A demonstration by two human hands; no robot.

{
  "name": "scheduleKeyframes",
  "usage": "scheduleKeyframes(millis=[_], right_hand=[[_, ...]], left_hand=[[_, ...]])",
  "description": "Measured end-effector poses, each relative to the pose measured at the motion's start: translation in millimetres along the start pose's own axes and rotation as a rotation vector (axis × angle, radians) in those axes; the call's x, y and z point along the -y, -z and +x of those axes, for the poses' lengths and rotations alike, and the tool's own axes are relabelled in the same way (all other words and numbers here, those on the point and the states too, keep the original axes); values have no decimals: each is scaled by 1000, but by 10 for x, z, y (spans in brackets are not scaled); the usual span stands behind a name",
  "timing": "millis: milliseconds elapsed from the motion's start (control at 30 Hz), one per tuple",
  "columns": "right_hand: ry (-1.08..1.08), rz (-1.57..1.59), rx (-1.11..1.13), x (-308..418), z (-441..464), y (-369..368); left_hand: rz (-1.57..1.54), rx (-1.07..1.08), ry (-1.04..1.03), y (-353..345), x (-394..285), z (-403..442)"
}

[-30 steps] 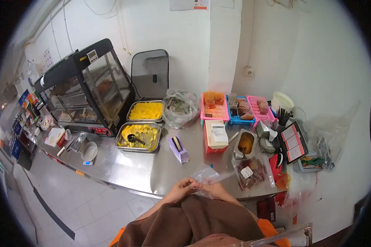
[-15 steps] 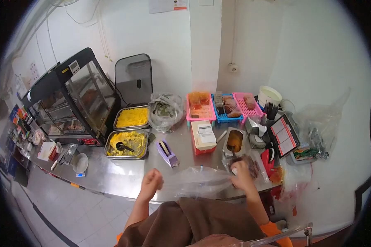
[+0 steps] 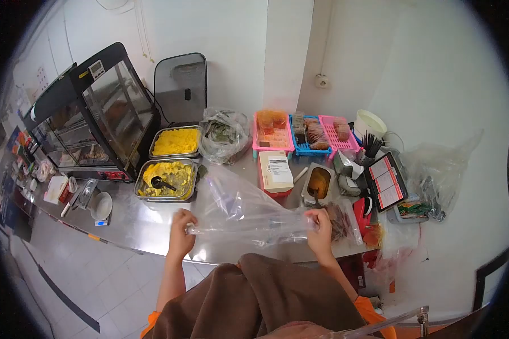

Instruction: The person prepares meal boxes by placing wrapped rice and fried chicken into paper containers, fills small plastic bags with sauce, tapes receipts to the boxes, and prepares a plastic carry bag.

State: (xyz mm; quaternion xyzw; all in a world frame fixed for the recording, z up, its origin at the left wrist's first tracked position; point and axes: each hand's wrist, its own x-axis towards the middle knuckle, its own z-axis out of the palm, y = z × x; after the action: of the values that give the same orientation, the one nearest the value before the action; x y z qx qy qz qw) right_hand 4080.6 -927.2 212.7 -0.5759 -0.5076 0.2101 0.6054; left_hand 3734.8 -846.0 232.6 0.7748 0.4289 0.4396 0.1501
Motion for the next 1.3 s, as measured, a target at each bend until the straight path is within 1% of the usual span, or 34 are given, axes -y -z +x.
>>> scheduleKeyframes(millis=[33,100,133,200,233,267,300,333,367,400,433,467,500,567,633,667,700,733,767,800,833,867,900,967,1000,1100,1133,1167,1200,1233,1300], right_hand=[[-50,188,-61,-66,14,-57],[-475,694,170,-115,-29,-7],[-691,947,285,-105,-49,3],[-874,756,723,-399,-142,130],[-833,602,943,-455,-165,129],[-749,450,1163,-500,-186,125],[-568,361,1188,-540,-120,167],[-388,272,1204,-569,-19,255],[-310,387,1077,-561,-14,239],[-220,491,954,-554,-8,223],[-226,780,676,-492,-99,64],[-229,1050,380,-448,-173,-72],[-414,1046,341,-457,-210,-153],[-778,1024,255,-545,-254,-319],[-970,773,458,-624,-211,-589],[-1064,642,557,-710,-209,-698],[-1096,634,684,-935,-275,-793],[-1124,625,813,-1285,-393,-896],[-1144,615,944,-1539,-478,-969],[-1180,758,948,-1654,-491,-932],[-1102,587,711,-1578,-484,-936],[-1016,417,476,-1379,-490,-921],[-924,249,244,-1239,-490,-906],[-787,206,184,-1203,-404,-832],[-715,184,155,-1190,-342,-772],[-513,97,918,-991,-230,-436],[-517,2,856,-923,-227,-402],[-517,-91,793,-863,-222,-383],[-514,-182,726,-839,-223,-382],[-458,39,601,-875,-240,-411],[-334,464,334,-971,-293,-502]], left_hand=[[-357,66,251,-13,2,-79],[-1073,191,750,-40,-2,-271],[-1210,196,724,-82,297,-461],[-1906,221,557,2,238,-448],[-2249,227,437,32,219,-439],[-1965,80,448,31,347,-525],[-1992,262,465,69,402,-556],[-2009,447,482,175,308,-525],[-2017,635,498,243,257,-507],[-1419,750,617,287,288,-519],[-813,807,688,315,317,-538],[-674,944,507,247,315,-525],[-531,1071,324,152,330,-520],[-956,712,334,5,436,-716],[-1389,376,440,-95,597,-853],[-1615,222,556,-70,726,-914],[-1830,50,672,-50,824,-961],[-1601,-41,889,-52,878,-986],[-1618,7,901,-77,934,-1032],[-1636,56,910,-112,993,-1102],[-1654,104,918,-131,1030,-1125],[-1559,46,952,-129,903,-1104],[-1400,107,960,-165,793,-1086],[-1082,229,967,-237,646,-1075],[-938,372,902,-263,716,-1092],[-584,427,816,-377,827,-1042],[-662,316,860,-348,721,-954],[-640,223,927,-376,810,-968],[-859,116,930,-389,795,-954],[-1075,6,923,-402,784,-939],[-1316,111,922,-420,1051,-1078]])
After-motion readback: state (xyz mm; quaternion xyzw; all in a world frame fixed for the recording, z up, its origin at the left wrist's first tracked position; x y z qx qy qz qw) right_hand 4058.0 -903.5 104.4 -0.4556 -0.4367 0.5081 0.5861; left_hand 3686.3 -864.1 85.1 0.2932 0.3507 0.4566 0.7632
